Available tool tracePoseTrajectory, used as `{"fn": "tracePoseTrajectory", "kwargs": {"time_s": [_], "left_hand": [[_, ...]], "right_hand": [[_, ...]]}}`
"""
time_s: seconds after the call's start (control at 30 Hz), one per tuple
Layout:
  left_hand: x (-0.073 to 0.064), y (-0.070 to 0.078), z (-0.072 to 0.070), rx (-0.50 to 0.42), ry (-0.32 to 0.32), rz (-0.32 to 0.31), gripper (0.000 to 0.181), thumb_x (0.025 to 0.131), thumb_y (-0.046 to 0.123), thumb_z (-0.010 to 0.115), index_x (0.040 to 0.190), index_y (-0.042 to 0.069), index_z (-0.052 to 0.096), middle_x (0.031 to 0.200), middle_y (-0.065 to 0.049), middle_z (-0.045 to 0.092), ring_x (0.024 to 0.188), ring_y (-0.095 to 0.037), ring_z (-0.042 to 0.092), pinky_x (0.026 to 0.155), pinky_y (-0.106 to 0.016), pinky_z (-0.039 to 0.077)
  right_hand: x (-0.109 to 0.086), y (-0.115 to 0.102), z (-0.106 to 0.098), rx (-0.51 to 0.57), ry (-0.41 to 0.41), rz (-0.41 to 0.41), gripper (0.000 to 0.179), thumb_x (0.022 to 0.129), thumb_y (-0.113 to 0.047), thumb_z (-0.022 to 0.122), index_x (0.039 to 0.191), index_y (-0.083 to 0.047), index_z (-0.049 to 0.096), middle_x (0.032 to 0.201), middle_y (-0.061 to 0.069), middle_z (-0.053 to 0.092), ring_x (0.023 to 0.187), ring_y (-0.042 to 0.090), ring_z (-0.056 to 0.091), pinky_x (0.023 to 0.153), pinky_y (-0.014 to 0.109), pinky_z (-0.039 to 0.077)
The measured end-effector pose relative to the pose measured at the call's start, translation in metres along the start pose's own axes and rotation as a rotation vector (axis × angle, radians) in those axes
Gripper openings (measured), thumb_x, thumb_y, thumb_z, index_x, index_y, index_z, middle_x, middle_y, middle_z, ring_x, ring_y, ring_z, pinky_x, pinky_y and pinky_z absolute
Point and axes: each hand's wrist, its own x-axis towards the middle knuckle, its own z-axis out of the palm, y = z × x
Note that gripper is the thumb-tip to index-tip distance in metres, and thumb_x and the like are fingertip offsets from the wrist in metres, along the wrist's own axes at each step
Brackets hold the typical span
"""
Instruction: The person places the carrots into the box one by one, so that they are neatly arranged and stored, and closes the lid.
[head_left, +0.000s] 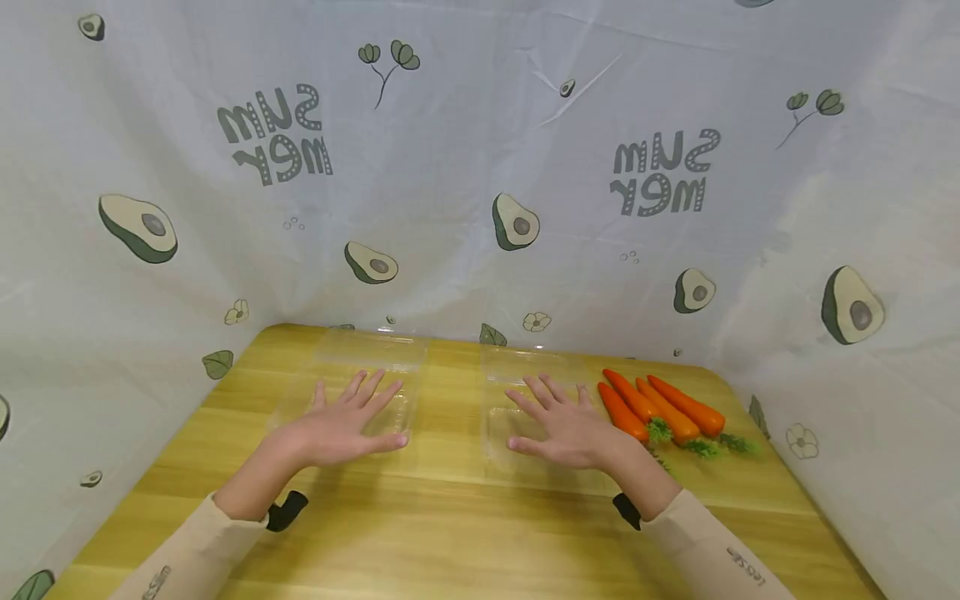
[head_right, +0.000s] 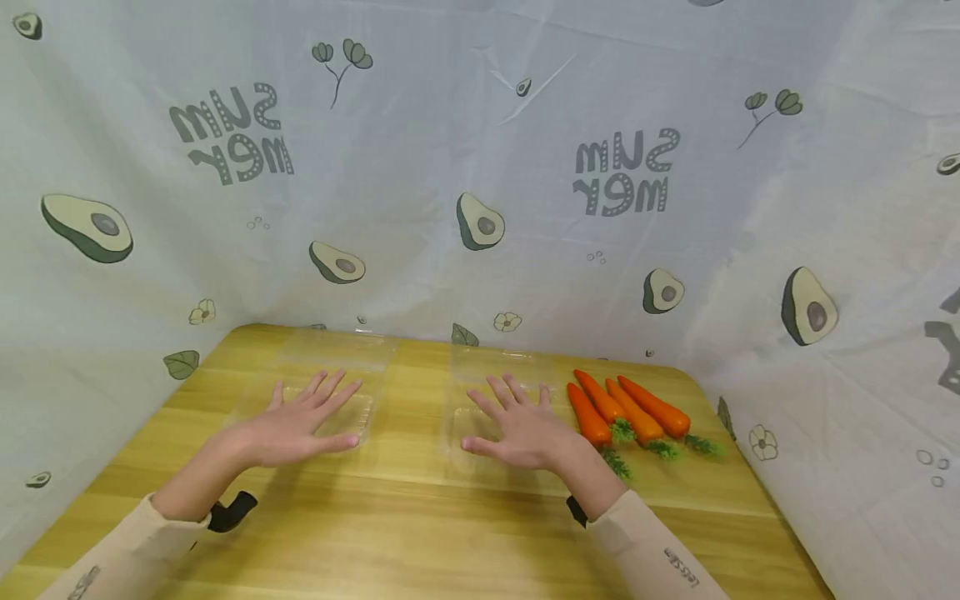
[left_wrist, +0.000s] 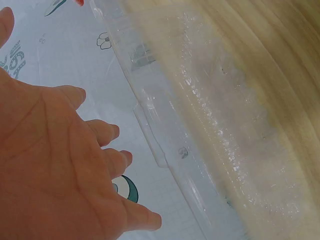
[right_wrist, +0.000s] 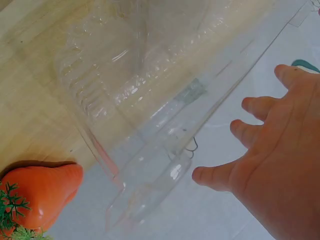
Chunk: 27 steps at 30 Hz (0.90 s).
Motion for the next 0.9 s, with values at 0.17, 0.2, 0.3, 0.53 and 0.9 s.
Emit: {"fn": "tracePoseTrajectory", "kwargs": {"time_s": [0.17,0.2,0.3,0.53,0.9], "left_hand": [[-0.001,0.000,0.001,-0.012,-0.003,0.001,0.090,0.093,0.075,0.043,0.163,0.028,0.012,0.170,-0.009,-0.003,0.155,-0.040,-0.006,0.104,-0.080,-0.013],[-0.001,0.001,0.001,-0.014,-0.003,0.003,0.090,0.093,0.075,0.043,0.163,0.028,0.012,0.170,-0.009,-0.003,0.155,-0.040,-0.005,0.104,-0.081,-0.013],[-0.001,0.002,0.001,-0.015,-0.004,0.003,0.090,0.093,0.075,0.043,0.163,0.028,0.012,0.170,-0.010,-0.003,0.155,-0.040,-0.005,0.104,-0.081,-0.013],[-0.002,0.000,0.003,-0.013,0.014,-0.003,0.090,0.093,0.075,0.043,0.163,0.029,0.012,0.170,-0.009,-0.003,0.155,-0.040,-0.004,0.105,-0.080,-0.011],[-0.006,-0.015,0.001,-0.001,0.166,0.057,0.083,0.094,0.067,0.054,0.159,0.022,0.032,0.167,-0.019,0.018,0.153,-0.045,0.012,0.110,-0.078,0.010]], "right_hand": [[-0.002,0.000,0.000,0.020,-0.012,-0.002,0.082,0.094,-0.076,0.039,0.162,-0.033,0.022,0.170,0.009,0.010,0.156,0.036,0.004,0.108,0.081,0.002],[-0.002,0.000,0.000,0.020,-0.012,-0.003,0.082,0.094,-0.076,0.039,0.162,-0.033,0.022,0.170,0.009,0.010,0.156,0.036,0.004,0.108,0.081,0.002],[-0.003,0.000,0.000,0.018,-0.014,-0.003,0.082,0.094,-0.076,0.039,0.162,-0.033,0.022,0.170,0.009,0.010,0.156,0.036,0.004,0.108,0.081,0.003],[-0.003,0.000,0.001,-0.014,0.001,-0.014,0.084,0.093,-0.078,0.038,0.162,-0.034,0.021,0.169,0.009,0.014,0.156,0.036,0.007,0.109,0.079,0.008],[-0.004,0.001,-0.001,-0.006,0.114,-0.077,0.072,0.096,-0.065,0.052,0.155,-0.024,0.042,0.153,0.008,0.050,0.139,0.036,0.047,0.107,0.064,0.037]]}}
